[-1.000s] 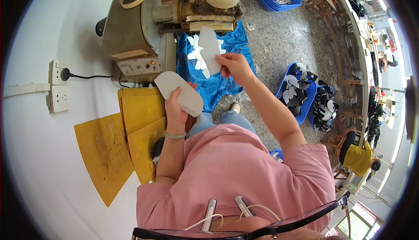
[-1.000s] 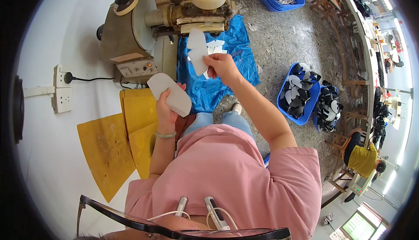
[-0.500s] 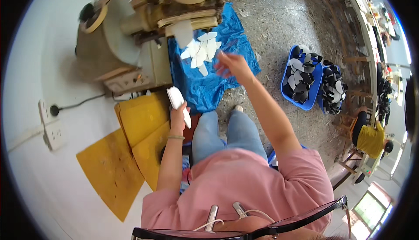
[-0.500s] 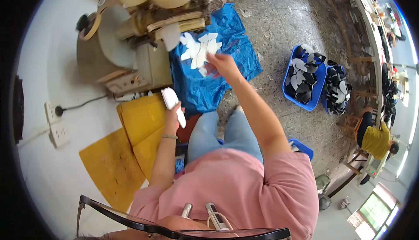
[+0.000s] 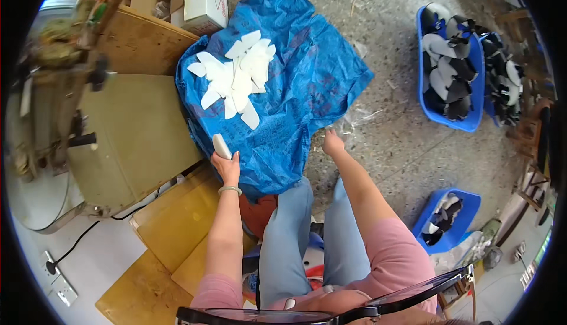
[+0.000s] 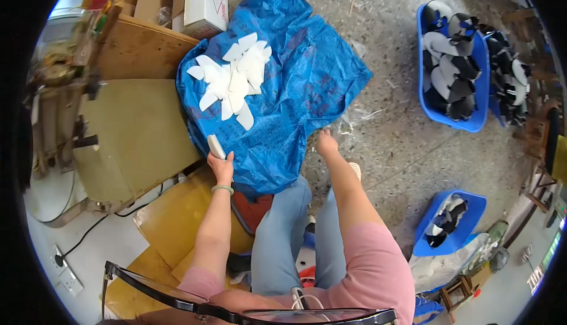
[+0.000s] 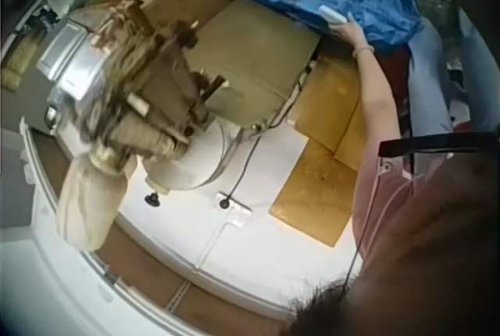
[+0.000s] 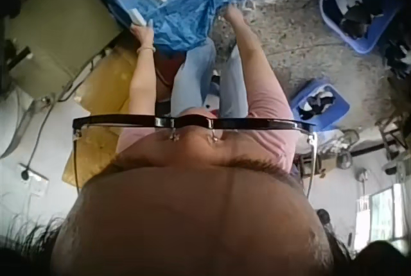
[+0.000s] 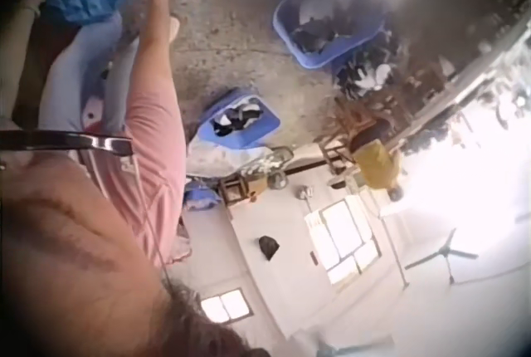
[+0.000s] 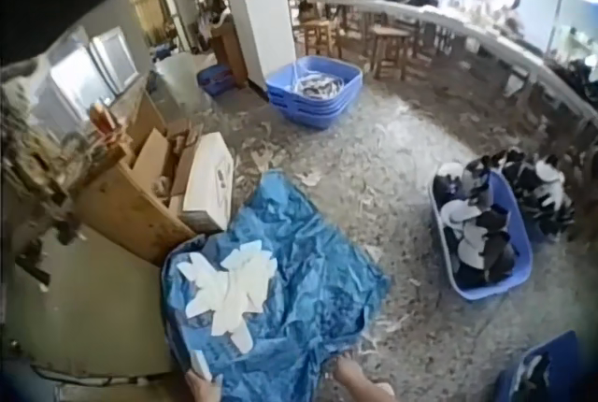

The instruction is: The person removes a rubber band from a stack of shoe components, carries them to a gluing machine, and feeds each piece through the roller before dropping them onto a tarp.

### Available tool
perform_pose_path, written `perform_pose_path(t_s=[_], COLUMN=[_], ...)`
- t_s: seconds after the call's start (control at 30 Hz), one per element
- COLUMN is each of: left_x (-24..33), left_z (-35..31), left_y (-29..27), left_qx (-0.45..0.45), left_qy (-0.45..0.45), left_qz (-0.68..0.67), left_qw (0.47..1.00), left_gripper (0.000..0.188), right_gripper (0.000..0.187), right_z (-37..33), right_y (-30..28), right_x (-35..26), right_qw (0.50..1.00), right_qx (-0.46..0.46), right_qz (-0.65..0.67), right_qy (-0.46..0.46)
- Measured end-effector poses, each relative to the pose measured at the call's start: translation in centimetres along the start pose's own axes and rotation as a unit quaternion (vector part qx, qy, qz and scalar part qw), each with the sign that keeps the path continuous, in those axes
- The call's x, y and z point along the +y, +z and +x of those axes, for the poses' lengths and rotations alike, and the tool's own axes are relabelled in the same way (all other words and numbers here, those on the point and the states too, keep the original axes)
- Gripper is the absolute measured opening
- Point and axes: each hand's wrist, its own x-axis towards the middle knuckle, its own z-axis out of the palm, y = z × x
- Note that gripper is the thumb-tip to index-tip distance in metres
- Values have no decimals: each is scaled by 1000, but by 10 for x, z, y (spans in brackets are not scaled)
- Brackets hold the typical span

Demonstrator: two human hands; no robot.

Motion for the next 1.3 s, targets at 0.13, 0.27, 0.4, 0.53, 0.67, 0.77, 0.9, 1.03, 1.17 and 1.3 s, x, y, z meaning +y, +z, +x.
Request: perform_pose_path(t_s=[0.13,0.27,0.4,0.53,0.67,0.77,0.9,1.03,1.17,1.3], left_x=[-3,-25,-25,-45,-55,-62,-83,-101,-76,39], left_z=[13,34,34,19,-14,-46,-79,-104,-125,-137], left_y=[44,51,55,13,-25,-36,-41,-58,-98,-163], left_qx=[-54,-79,-133,-217,-232,-251,-296,-364,-242,-282], left_qy=[-13,20,54,-22,-6,-9,-25,-85,-133,-402], left_qz=[53,69,91,136,172,187,228,271,149,-408], left_qw=[997,994,985,967,957,950,927,887,949,770], left_gripper=[56,54,50,53,48,46,45,42,52,49], right_gripper=[62,63,21,15,18,20,24,32,47,56], right_z=[66,109,127,49,-55,-114,-140,-186,-221,-278], right_y=[29,42,58,86,88,77,78,60,34,-67], right_x=[-3,-21,28,82,102,102,111,72,33,-73], right_qw=[997,995,969,954,933,917,854,824,948,964], right_qx=[64,58,62,-60,-183,-255,-378,-423,-191,-128], right_qz=[-6,-18,-142,-191,-217,-234,-281,-305,-214,129], right_qy=[-35,-73,-192,-224,-223,-199,-222,-221,-136,-195])
